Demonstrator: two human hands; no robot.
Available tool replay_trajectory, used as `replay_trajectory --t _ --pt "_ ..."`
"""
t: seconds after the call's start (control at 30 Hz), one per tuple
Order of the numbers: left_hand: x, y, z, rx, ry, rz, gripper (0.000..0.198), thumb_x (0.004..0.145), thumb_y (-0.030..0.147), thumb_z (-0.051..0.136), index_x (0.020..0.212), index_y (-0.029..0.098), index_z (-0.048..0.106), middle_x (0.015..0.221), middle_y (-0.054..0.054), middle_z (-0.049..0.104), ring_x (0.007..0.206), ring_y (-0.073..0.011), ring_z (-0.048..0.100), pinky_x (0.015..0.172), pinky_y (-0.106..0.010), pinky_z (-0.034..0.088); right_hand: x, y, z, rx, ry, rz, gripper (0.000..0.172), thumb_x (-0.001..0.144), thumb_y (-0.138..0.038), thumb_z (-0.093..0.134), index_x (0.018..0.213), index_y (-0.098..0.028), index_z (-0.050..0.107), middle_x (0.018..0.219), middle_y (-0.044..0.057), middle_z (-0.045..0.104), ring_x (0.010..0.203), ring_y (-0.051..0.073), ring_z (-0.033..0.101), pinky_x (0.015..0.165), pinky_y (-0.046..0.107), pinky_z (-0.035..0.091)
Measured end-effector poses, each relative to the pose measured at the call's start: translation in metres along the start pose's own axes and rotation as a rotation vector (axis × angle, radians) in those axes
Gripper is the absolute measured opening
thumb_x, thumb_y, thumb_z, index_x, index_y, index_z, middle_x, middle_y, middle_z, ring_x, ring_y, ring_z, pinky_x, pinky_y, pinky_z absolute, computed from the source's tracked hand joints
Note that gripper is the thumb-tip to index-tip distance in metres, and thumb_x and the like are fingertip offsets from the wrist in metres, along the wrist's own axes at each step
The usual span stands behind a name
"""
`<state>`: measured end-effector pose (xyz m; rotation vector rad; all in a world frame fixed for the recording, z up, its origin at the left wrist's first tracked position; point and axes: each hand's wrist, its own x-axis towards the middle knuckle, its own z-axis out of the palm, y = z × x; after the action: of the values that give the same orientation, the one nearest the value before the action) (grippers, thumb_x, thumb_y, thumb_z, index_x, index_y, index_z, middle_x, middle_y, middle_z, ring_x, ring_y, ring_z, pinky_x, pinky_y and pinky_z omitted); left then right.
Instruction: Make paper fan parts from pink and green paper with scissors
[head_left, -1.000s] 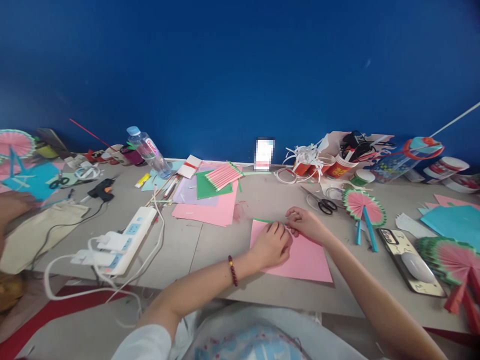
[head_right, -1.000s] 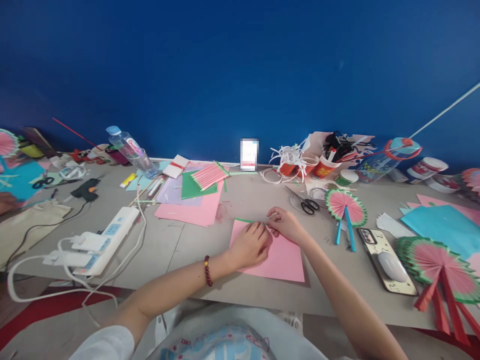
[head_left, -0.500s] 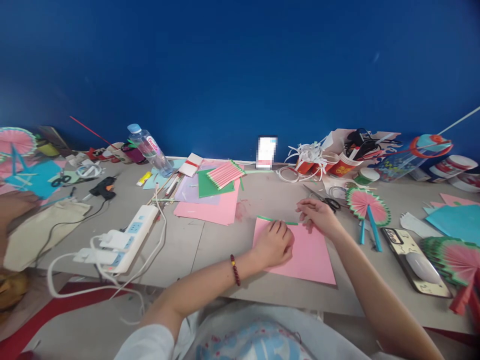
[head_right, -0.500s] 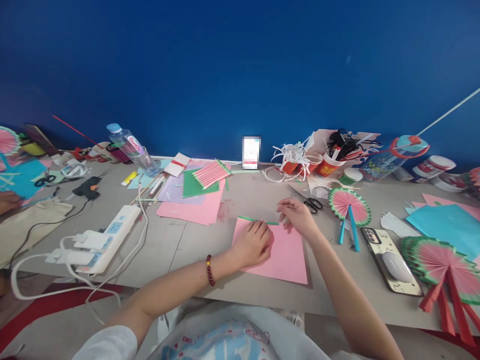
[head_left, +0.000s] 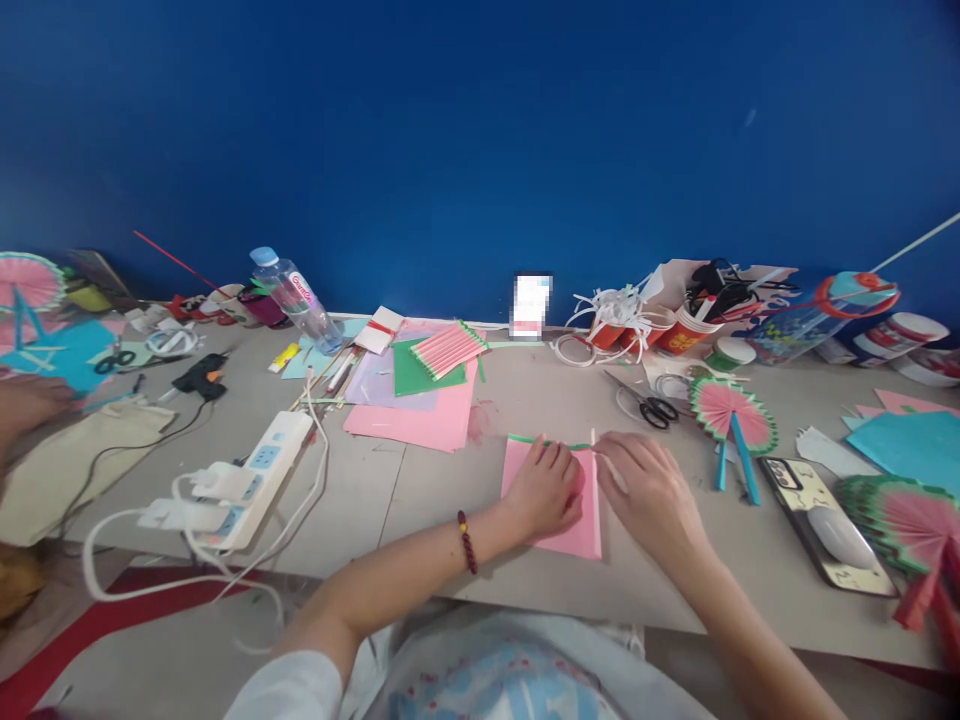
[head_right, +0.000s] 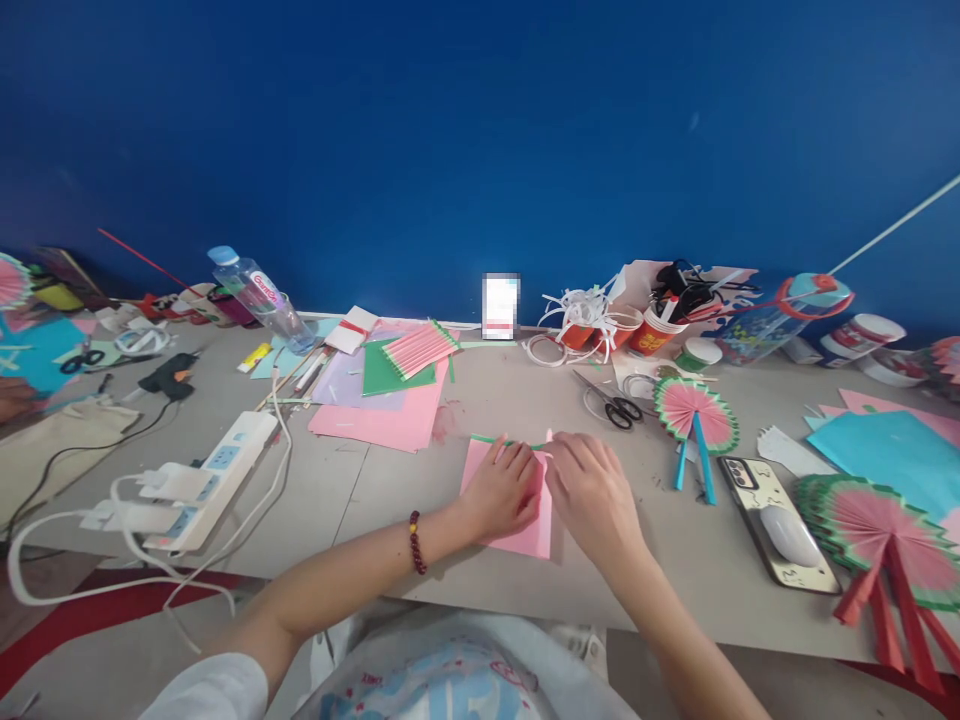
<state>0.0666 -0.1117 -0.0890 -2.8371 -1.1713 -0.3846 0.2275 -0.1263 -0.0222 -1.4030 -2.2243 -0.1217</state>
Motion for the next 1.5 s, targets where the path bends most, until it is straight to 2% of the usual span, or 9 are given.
replay_trajectory --t 0.17,0.33,0.47,0.57,0.67,0.77,1.0,1.13,1.5 --pt "0.000 -0.002 0.003 0.000 -0.024 0.032 0.051 0.083 0.032 0.048 0.122 -0.001 0.051 0.125 -0.025 0.051 0.117 -0.0344 0.045 0.108 -0.049 0.025 -0.025 0.002 0.013 -0.074 -0.184 -0.001 0.022 0.090 -0.015 0.042 0.095 -0.019 0.063 0.082 0.006 0.068 0.072 0.020 0.061 0.065 0.031 0.044" --pt "0.001 0.000 0.000 0.019 -0.047 0.044 0.051 0.084 0.034 0.048 0.126 0.005 0.049 0.125 -0.023 0.050 0.115 -0.0346 0.046 0.104 -0.049 0.028 -0.034 -0.010 -0.004 0.020 0.081 0.004 0.023 0.090 -0.014 0.044 0.106 -0.019 0.060 0.096 0.009 0.066 0.090 0.022 0.060 0.081 0.036 0.047" --pt "0.002 0.003 -0.002 0.059 -0.031 0.075 0.060 0.089 0.040 0.043 0.144 0.021 0.031 0.122 -0.019 0.053 0.115 -0.0351 0.046 0.098 -0.052 0.031 -0.038 -0.040 -0.013 0.178 0.055 -0.181 0.030 0.088 -0.009 0.044 0.111 -0.020 0.059 0.103 0.009 0.067 0.099 0.021 0.061 0.086 0.035 0.047" --pt "0.002 0.005 0.001 0.068 -0.032 0.073 0.060 0.089 0.044 0.044 0.145 0.026 0.033 0.122 -0.018 0.053 0.116 -0.0362 0.045 0.096 -0.053 0.031 -0.045 -0.047 -0.005 0.108 -0.107 -0.037 0.027 0.092 -0.015 0.039 0.105 -0.021 0.062 0.100 0.009 0.069 0.091 0.021 0.064 0.078 0.033 0.048" --pt "0.002 0.006 0.002 0.038 -0.016 0.031 0.053 0.089 0.039 0.045 0.140 0.026 0.041 0.122 -0.017 0.053 0.114 -0.0345 0.045 0.096 -0.051 0.032 -0.054 -0.033 0.003 -0.122 -0.265 0.184 0.027 0.093 -0.024 0.039 0.102 -0.020 0.064 0.092 0.009 0.071 0.074 0.021 0.064 0.072 0.034 0.044" --pt "0.002 0.006 0.003 0.013 -0.010 0.028 0.052 0.087 0.035 0.049 0.137 0.024 0.045 0.123 -0.017 0.053 0.115 -0.0338 0.045 0.097 -0.051 0.033 -0.061 -0.014 0.007 -0.256 -0.361 0.272 0.028 0.093 -0.026 0.039 0.101 -0.018 0.064 0.083 0.008 0.072 0.065 0.020 0.063 0.073 0.035 0.041" --pt "0.003 0.007 0.004 0.064 -0.022 0.036 0.046 0.088 0.039 0.048 0.130 0.019 0.051 0.123 -0.017 0.054 0.118 -0.0344 0.046 0.097 -0.050 0.035 -0.052 -0.006 0.027 -0.105 -0.356 0.343 0.038 0.092 -0.020 0.033 0.123 -0.019 0.055 0.094 0.008 0.067 0.077 0.019 0.064 0.058 0.027 0.042" --pt "0.004 0.007 0.003 0.068 -0.044 0.034 0.048 0.088 0.038 0.049 0.130 0.016 0.050 0.125 -0.020 0.054 0.119 -0.0351 0.046 0.098 -0.050 0.035 -0.039 -0.003 0.037 -0.133 -0.446 0.360 0.046 0.093 -0.017 0.033 0.137 -0.020 0.046 0.096 0.008 0.066 0.079 0.019 0.066 0.054 0.026 0.038" --pt "0.003 0.007 0.005 0.060 -0.025 0.018 0.048 0.089 0.036 0.045 0.130 0.010 0.050 0.126 -0.022 0.054 0.120 -0.0352 0.047 0.099 -0.049 0.034 -0.024 0.003 0.040 -0.175 -0.539 0.359 0.048 0.093 -0.020 0.035 0.139 -0.025 0.045 0.103 0.008 0.069 0.072 0.018 0.068 0.052 0.025 0.037"
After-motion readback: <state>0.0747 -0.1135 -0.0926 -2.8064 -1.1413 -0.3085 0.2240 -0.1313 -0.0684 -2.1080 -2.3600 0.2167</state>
